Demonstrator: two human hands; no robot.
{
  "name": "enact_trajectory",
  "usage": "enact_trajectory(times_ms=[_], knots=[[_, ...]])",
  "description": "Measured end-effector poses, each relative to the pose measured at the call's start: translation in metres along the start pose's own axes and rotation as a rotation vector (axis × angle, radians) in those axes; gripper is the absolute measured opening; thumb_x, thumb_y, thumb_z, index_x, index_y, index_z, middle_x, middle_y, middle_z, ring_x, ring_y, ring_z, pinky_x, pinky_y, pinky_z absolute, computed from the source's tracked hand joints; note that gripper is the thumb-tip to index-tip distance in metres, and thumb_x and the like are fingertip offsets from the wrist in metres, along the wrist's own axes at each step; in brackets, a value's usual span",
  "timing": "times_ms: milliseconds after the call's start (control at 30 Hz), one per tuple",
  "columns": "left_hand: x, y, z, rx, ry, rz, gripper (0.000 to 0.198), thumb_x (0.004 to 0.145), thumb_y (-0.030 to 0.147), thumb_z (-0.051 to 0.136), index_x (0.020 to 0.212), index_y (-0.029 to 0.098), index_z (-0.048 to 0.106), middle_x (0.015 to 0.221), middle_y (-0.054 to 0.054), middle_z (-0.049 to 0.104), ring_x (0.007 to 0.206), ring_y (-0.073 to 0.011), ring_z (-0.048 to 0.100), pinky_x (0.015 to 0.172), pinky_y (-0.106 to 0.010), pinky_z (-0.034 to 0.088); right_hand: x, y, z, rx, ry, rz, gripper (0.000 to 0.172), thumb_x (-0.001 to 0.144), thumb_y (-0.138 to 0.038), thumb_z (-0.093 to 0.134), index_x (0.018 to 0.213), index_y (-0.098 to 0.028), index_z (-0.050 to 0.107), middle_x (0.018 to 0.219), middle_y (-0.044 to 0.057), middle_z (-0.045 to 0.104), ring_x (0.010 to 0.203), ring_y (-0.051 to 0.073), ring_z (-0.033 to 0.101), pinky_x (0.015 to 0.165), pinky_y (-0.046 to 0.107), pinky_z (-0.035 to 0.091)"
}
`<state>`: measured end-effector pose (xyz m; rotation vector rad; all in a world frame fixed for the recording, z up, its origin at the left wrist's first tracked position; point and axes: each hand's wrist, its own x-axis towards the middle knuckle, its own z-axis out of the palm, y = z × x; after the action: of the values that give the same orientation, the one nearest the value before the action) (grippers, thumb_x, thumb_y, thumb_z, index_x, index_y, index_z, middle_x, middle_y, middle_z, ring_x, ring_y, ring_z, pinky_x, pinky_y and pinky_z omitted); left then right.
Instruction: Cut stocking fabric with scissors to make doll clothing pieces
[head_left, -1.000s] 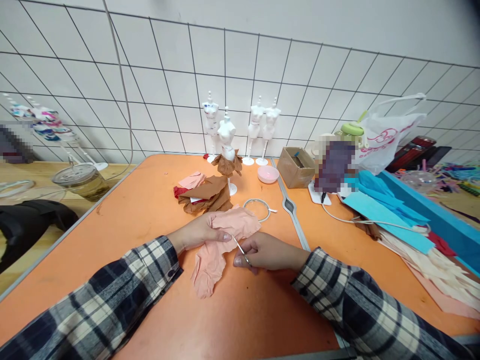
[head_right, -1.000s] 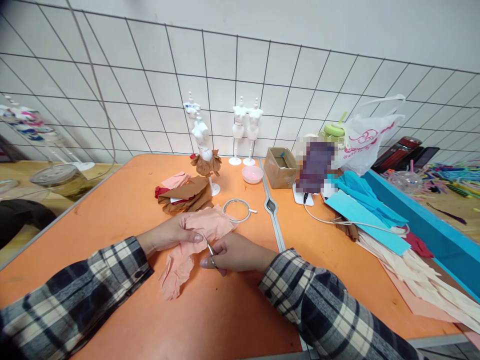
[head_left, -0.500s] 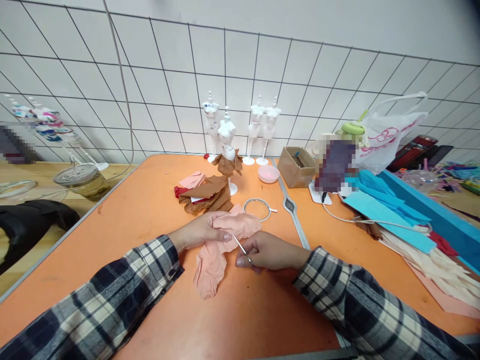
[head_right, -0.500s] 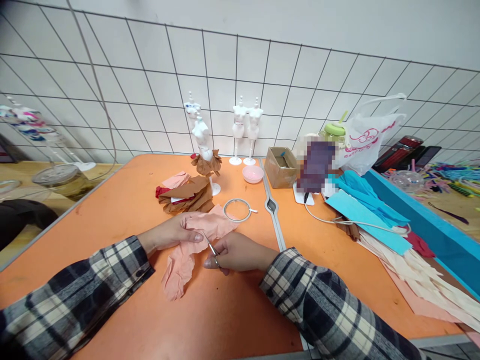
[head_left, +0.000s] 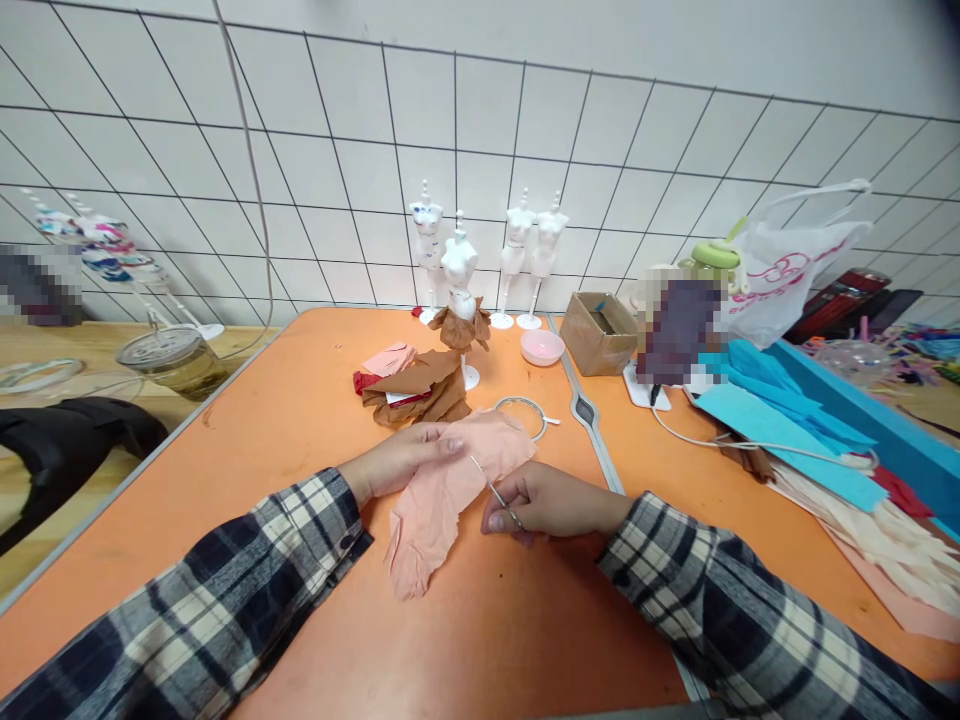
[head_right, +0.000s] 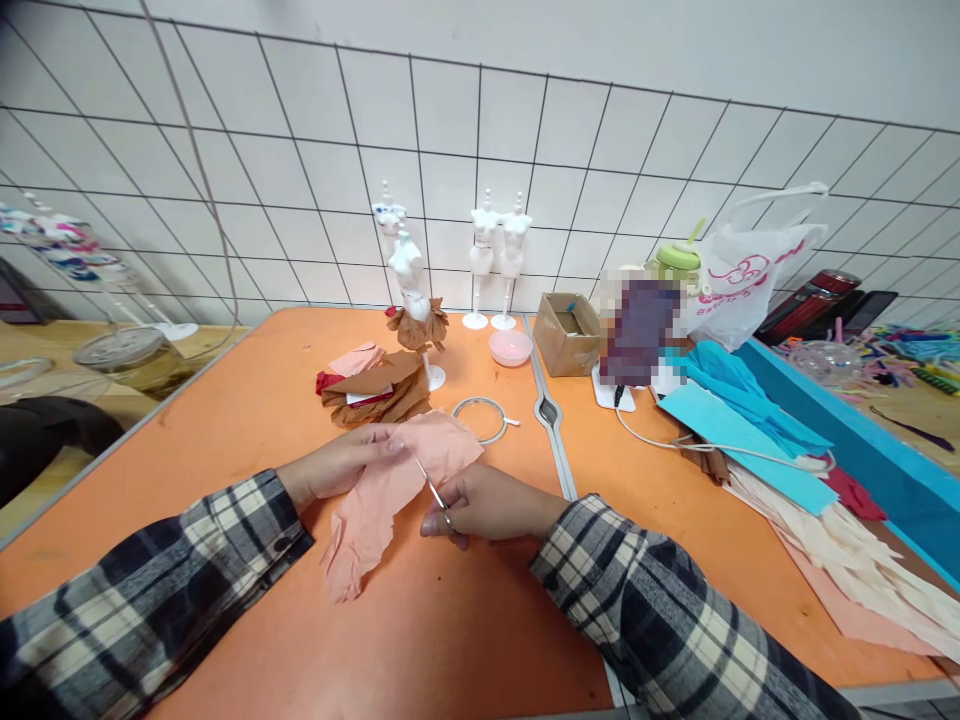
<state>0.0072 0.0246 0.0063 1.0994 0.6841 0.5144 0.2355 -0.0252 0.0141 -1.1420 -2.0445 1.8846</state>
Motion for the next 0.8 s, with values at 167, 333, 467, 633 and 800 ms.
enact_trajectory(times_ms=[167, 333, 467, 633, 800], knots=[[-0.0005, -0.0035, -0.0057, 0.099, -0.027, -0.019, 0.034, 0.070, 0.032, 0.081, 0.093, 0.010, 0.069, 0.086, -0.007, 0.073, 0.076, -0.0189, 0.067, 0.072, -0.028, 0.051, -0.0008, -0.0001, -0.0007, 0.006, 0.002, 0.008, 0.036, 0.083, -0.047, 0.063, 0.087, -0.012, 0.068, 0.057, -0.004, 0.055, 0.048, 0.006, 0.045, 0.043, 0.017, 0.031], [0.0013, -0.0063, -0.0075, 0.133, -0.042, 0.007, 0.038, 0.068, 0.030, 0.082, 0.099, 0.011, 0.069, 0.089, -0.006, 0.072, 0.079, -0.0182, 0.065, 0.074, -0.027, 0.051, -0.0041, -0.0075, -0.0006, 0.028, -0.039, 0.032, 0.047, 0.084, -0.056, 0.059, 0.095, -0.011, 0.070, 0.062, -0.001, 0.060, 0.050, 0.007, 0.041, 0.041, 0.016, 0.030], [0.0009, -0.0047, -0.0052, 0.158, -0.039, 0.032, 0.039, 0.069, 0.031, 0.081, 0.100, 0.011, 0.068, 0.089, -0.005, 0.072, 0.078, -0.0175, 0.065, 0.072, -0.026, 0.051, -0.0032, -0.0068, 0.0019, 0.027, -0.036, 0.004, 0.050, 0.083, -0.059, 0.059, 0.094, -0.010, 0.070, 0.065, 0.001, 0.064, 0.050, 0.007, 0.040, 0.043, 0.017, 0.031], [-0.0004, -0.0017, -0.0008, 0.200, -0.051, 0.058, 0.043, 0.067, 0.033, 0.081, 0.101, 0.011, 0.066, 0.095, -0.007, 0.072, 0.086, -0.0214, 0.065, 0.075, -0.028, 0.051, -0.0022, -0.0053, 0.0036, 0.020, -0.012, 0.025, 0.049, 0.083, -0.059, 0.059, 0.090, -0.012, 0.070, 0.068, 0.002, 0.066, 0.050, 0.007, 0.042, 0.045, 0.018, 0.031], [-0.0002, -0.0036, -0.0021, 0.198, -0.002, 0.064, 0.046, 0.066, 0.031, 0.082, 0.104, 0.011, 0.066, 0.097, -0.008, 0.072, 0.088, -0.0225, 0.066, 0.080, -0.031, 0.051, -0.0012, -0.0066, 0.0045, -0.020, 0.026, -0.015, 0.039, 0.085, -0.050, 0.060, 0.080, -0.012, 0.068, 0.060, -0.001, 0.062, 0.051, 0.007, 0.043, 0.048, 0.018, 0.033]])
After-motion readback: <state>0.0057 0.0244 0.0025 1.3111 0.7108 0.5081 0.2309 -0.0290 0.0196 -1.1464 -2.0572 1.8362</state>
